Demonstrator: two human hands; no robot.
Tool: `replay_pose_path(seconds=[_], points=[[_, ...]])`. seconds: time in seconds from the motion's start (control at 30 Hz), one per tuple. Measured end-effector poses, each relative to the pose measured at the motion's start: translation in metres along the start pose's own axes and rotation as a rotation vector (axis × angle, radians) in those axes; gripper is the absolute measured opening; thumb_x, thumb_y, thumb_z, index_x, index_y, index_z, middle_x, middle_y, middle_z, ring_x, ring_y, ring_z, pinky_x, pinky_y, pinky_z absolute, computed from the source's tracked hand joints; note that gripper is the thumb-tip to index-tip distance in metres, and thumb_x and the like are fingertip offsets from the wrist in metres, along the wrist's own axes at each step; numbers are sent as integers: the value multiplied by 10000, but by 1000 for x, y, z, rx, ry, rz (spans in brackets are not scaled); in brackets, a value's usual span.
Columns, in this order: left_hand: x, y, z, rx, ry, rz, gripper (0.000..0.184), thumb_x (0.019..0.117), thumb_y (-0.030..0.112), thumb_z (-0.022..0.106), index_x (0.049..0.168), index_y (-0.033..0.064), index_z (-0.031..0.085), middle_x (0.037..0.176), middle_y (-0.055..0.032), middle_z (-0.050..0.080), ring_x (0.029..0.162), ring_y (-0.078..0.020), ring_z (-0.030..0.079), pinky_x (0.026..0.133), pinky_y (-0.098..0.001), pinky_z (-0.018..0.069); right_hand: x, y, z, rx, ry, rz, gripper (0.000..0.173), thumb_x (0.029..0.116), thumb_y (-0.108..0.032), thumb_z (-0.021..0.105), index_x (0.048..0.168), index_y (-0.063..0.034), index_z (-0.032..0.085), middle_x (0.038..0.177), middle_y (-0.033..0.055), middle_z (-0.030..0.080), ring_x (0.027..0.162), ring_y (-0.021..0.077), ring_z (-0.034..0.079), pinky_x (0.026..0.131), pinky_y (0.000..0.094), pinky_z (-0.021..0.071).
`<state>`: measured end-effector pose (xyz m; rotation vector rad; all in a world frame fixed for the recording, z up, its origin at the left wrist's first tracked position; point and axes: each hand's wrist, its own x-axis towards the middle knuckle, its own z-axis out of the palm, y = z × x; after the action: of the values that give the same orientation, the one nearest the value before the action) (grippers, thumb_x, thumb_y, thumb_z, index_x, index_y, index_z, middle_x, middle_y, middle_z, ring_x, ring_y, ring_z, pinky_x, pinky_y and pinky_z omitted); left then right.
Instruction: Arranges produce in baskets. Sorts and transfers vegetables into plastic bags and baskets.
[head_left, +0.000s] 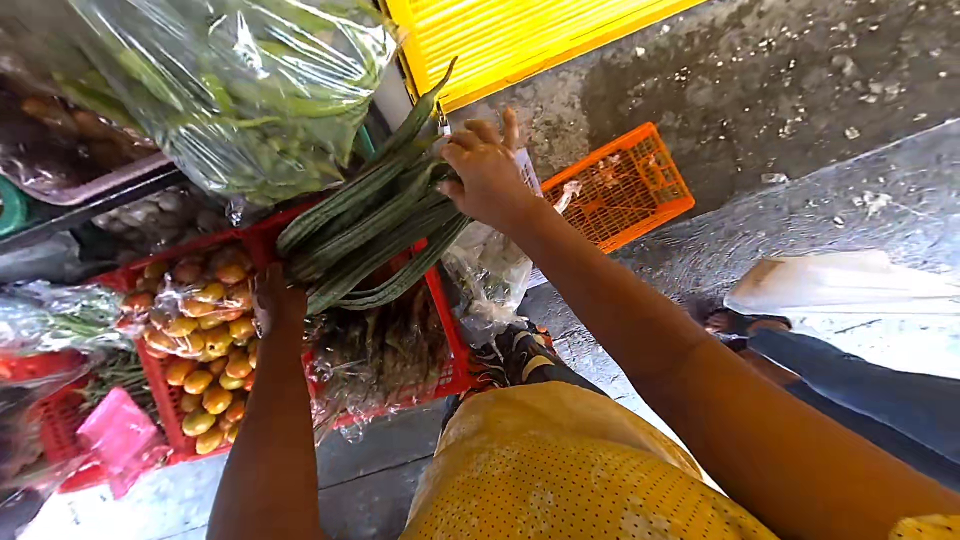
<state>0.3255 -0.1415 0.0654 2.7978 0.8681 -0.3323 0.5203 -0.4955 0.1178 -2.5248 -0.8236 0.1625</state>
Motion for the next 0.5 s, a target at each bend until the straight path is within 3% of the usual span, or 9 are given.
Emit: replay_pose_path(seconds=[0.1, 0.17, 0.27, 0.33, 0.4, 0.5], points=[[2, 10, -2, -34, 11, 24, 478, 943, 105, 696, 1379, -26, 552, 1423, -291, 533, 1375, -482, 461, 1132, -652, 361, 1, -1, -10, 41, 78, -32, 258, 948, -296, 710, 1180, -186, 729, 1274, 28, 699, 1439, 355, 435, 1151, 795, 51], [5, 11, 4, -70, 28, 25, 532, 925, 93, 713, 1411, -10, 523, 1472, -294, 490, 1417, -464, 422, 1170, -627, 330, -1, -1, -17, 21, 100, -53, 243, 970, -321, 675, 1188, -227, 729, 1322, 7, 681, 1476, 359, 386, 1137, 813, 37], [9, 8, 13, -114, -25, -4, 772, 843, -27, 684, 1546, 7, 368, 1616, -308, 278, 1515, -478, 241, 1214, -645, 232, -3, 1, -12, -26, 21, -47, 394, 969, -381, 665, 1336, -239, 662, 1503, 71, 554, 1533, 411, 263, 1133, 818, -12], [10, 10, 9, -166, -31, -29, 865, 806, -64, 678, 1581, 15, 301, 1645, -301, 209, 1531, -480, 187, 1221, -653, 196, -7, 3, -14, 7, 53, -54, 518, 951, -412, 674, 1436, -249, 593, 1570, 100, 479, 1546, 420, 224, 1140, 811, -5], [-2, 20, -3, -234, 43, -32, 835, 815, -66, 646, 1572, -11, 299, 1627, -324, 227, 1519, -488, 210, 1217, -657, 204, -19, 6, -16, 95, 295, -87, 474, 952, -403, 640, 1400, -247, 632, 1542, 95, 515, 1519, 396, 310, 1147, 800, 73], [-42, 68, -17, -297, 262, 77, 660, 919, 43, 546, 1541, -46, 344, 1625, -316, 242, 1529, -448, 220, 1243, -567, 214, -42, 34, -21, 230, 638, 16, 315, 969, -279, 605, 1237, -166, 727, 1418, 127, 616, 1423, 351, 470, 1157, 733, 210]])
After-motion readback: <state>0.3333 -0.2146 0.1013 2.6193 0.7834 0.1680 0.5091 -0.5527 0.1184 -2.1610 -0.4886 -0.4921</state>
